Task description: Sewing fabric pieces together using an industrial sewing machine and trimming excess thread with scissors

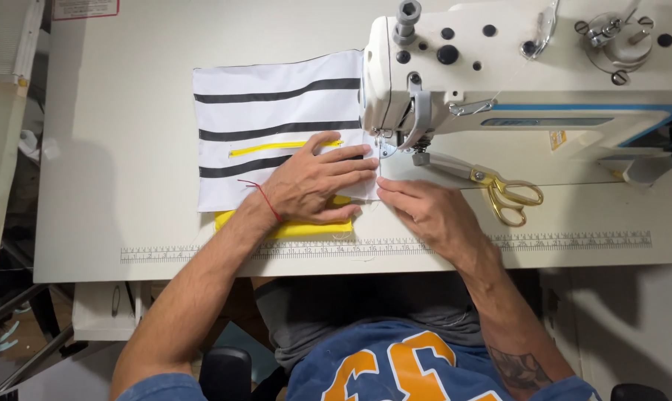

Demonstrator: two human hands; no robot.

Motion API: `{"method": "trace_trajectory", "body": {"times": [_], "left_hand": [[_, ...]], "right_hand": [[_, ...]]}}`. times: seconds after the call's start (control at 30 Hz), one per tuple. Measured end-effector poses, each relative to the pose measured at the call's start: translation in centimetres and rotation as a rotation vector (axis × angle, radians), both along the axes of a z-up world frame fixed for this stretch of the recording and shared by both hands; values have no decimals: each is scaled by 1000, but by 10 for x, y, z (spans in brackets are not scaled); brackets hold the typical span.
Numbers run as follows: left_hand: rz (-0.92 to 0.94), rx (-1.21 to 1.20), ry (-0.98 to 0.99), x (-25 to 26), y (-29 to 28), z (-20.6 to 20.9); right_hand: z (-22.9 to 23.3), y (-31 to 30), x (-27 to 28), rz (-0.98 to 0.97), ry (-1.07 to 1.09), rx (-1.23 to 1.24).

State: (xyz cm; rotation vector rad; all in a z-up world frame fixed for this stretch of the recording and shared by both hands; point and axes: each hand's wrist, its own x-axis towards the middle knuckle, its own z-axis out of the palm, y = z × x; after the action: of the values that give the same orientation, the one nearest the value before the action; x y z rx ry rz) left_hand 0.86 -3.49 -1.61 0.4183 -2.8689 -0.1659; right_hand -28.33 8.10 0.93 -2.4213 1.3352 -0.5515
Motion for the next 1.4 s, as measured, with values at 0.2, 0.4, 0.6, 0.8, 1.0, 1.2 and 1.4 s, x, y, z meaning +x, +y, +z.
{"method": "trace_trajectory", "body": {"times": [0.2, 0.4, 0.6, 0.8, 1.0, 1.2, 1.4], "left_hand": [[75, -45, 40, -4, 9, -17], [54, -26, 70, -9, 8, -24], [24, -68, 86, -8, 11, -5], [91, -13, 27, -7, 21, 10], [87, -34, -23, -7, 13, 5], [67, -2, 19, -9, 13, 10], [72, -47, 198, -6, 15, -9]], "right_hand": [[10, -3, -1, 52, 72, -56], [10, -3, -1, 51, 42, -86], [3, 0, 1, 18, 166, -179], [-6, 5, -1, -40, 143, -148], [-8, 6, 0, -73, 130, -119], [-17, 7, -4, -70, 181, -165], [-26, 4, -13, -18, 130, -134]]}}
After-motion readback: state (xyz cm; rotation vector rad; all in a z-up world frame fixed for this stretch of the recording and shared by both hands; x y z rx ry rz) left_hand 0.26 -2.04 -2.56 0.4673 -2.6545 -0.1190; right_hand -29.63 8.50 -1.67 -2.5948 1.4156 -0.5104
